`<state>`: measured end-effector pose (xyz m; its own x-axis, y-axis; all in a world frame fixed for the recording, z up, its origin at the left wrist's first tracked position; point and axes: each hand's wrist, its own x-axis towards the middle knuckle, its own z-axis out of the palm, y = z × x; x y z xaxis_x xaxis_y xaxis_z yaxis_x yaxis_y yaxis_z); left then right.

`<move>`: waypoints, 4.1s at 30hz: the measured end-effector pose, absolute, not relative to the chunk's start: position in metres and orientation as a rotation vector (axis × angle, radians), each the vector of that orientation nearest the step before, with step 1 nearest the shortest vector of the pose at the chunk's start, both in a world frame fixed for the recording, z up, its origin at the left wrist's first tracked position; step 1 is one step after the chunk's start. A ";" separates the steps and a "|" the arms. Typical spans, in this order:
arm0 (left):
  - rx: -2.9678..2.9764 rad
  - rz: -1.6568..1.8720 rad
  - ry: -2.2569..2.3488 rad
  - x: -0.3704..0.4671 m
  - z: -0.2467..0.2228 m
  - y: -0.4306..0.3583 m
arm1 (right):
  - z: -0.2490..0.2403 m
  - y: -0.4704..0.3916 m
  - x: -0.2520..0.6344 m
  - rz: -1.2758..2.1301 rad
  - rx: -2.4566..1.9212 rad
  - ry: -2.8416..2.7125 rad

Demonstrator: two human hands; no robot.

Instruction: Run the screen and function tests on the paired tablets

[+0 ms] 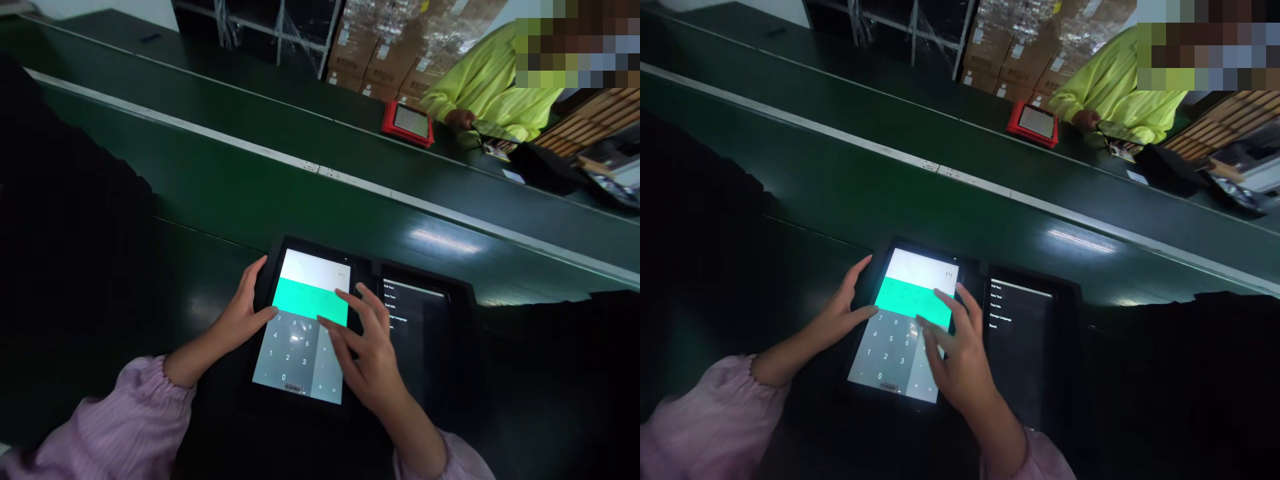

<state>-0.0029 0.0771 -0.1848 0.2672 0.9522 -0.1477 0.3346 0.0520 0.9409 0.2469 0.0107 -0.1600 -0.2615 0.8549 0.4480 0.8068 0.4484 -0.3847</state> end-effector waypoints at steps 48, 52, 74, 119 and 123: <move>1.159 0.905 1.328 -0.013 -0.167 0.101 | -0.174 -0.002 0.350 -0.120 -1.705 -1.812; 1.200 0.883 1.339 -0.003 -0.176 0.114 | -0.179 -0.004 0.351 -0.089 -1.702 -1.820; 1.258 1.002 1.345 0.001 -0.174 0.132 | -0.150 -0.010 0.353 0.219 -1.722 -1.552; 1.296 0.919 1.355 0.007 -0.173 0.130 | -0.169 -0.003 0.358 -0.081 -1.819 -1.796; 1.314 0.937 1.375 0.009 -0.176 0.139 | -0.171 -0.002 0.359 -0.086 -1.810 -1.811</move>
<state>0.0092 0.1387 -0.1756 0.0625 0.9887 -0.1360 0.2343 0.1180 0.9650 0.3594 -0.0024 -0.1715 0.0798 0.8991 0.4305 0.9356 0.0813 -0.3434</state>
